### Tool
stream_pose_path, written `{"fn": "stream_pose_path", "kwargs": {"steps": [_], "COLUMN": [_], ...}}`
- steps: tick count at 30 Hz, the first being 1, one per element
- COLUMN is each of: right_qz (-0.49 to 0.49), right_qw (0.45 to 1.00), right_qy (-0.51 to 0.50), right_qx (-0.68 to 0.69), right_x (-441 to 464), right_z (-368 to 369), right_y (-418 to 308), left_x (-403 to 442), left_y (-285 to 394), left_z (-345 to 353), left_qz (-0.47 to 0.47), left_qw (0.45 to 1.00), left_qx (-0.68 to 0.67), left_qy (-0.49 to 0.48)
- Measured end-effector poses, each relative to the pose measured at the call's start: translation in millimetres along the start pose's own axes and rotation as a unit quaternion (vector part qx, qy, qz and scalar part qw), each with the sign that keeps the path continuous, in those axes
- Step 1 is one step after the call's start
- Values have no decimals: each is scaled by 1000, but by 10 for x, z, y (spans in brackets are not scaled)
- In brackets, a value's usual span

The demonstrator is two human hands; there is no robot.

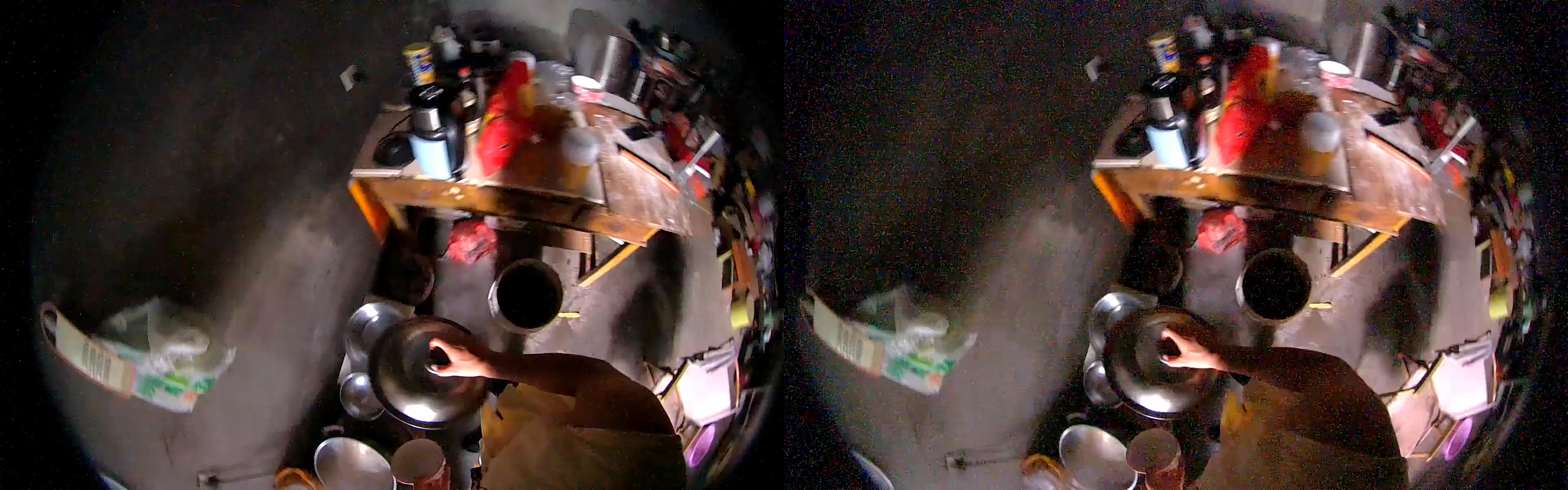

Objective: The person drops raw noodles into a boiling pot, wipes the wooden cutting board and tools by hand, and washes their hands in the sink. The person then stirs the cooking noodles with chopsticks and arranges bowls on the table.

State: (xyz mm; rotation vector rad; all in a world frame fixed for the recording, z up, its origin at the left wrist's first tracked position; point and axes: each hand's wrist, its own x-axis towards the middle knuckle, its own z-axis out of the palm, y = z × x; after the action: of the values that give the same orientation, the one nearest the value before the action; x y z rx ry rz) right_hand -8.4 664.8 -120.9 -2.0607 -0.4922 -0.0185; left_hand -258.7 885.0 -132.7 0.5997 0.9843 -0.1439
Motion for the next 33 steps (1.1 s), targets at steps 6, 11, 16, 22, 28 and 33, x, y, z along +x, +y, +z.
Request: {"fn": "stream_pose_path", "kwargs": {"steps": [6, 11, 16, 22, 28, 33], "right_qz": [177, 188, 249, 211, 6, -31], "right_qw": [974, 948, 944, 976, 994, 971], "right_qy": [71, 164, 145, 15, -69, -177], "right_qx": [-126, -197, -160, -51, -89, -156], "right_x": [-531, -752, -759, -283, 181, 343], "right_z": [-1670, -2107, -2111, -1870, -1286, -781], "right_y": [-424, -183, 254, 22, 34, -1177], "left_x": [102, 33, -184, -450, -966, -1237], "left_y": [256, 365, 396, 178, -142, -688], "left_z": [737, 1010, 935, 559, 155, -496], "left_qz": [-5, -3, 7, 108, 115, 181], "left_qw": [999, 999, 999, 986, 935, 858], "left_qx": [46, 43, -33, 125, -304, -446], "left_qy": [-23, -19, 13, 11, 141, 178]}}
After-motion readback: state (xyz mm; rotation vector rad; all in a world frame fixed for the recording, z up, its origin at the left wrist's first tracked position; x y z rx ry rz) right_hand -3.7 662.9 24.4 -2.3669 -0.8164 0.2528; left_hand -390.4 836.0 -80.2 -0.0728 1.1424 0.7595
